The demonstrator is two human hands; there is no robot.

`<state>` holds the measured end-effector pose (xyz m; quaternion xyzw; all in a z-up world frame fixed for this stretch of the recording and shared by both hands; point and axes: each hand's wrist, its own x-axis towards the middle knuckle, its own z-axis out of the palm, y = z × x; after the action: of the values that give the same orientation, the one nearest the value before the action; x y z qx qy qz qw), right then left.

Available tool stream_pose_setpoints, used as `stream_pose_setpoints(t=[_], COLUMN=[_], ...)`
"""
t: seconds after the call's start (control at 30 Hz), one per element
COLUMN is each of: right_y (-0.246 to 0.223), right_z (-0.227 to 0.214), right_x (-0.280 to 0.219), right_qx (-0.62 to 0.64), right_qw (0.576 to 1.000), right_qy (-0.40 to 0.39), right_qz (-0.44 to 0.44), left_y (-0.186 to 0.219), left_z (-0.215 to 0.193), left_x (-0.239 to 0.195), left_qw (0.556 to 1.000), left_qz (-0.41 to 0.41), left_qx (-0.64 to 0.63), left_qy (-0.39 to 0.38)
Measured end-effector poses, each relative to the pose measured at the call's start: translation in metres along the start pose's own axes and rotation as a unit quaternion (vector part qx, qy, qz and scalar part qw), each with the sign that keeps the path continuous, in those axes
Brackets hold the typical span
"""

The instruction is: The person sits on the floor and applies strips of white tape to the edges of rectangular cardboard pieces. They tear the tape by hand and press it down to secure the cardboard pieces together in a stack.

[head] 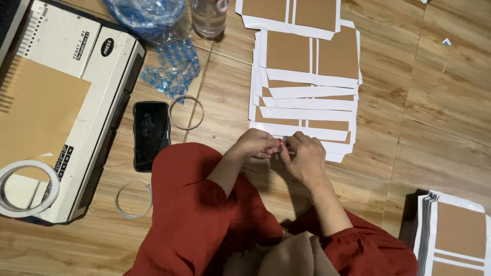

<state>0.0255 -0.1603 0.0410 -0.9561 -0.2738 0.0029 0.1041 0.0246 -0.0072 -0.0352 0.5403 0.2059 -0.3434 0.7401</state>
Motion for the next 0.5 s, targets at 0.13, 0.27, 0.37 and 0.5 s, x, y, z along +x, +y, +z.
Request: stream_pose_setpoints(t=[0.13,0.27,0.37,0.5], right_y=[-0.007,0.004,0.013,0.02], right_z=[-0.006,0.013,0.031,0.039], right_x=[-0.004,-0.002,0.002,0.006], right_qx=[0.031,0.254,0.375,0.433], right_qw=[0.999,0.936,0.873,0.846], right_qy=[-0.025,-0.059,-0.053,-0.079], right_qz=[0.026,0.236,0.307,0.301], left_y=[0.019,0.025,0.027,0.037], left_z=[0.007,0.008,0.003,0.01], left_x=[-0.029,-0.037,-0.039,-0.049], left_qw=[0.999,0.983,0.954,0.889], left_qz=[0.038,0.047,0.036,-0.013], left_qx=[0.009,0.089,0.225,0.394], left_qy=[0.033,0.154,0.193,0.233])
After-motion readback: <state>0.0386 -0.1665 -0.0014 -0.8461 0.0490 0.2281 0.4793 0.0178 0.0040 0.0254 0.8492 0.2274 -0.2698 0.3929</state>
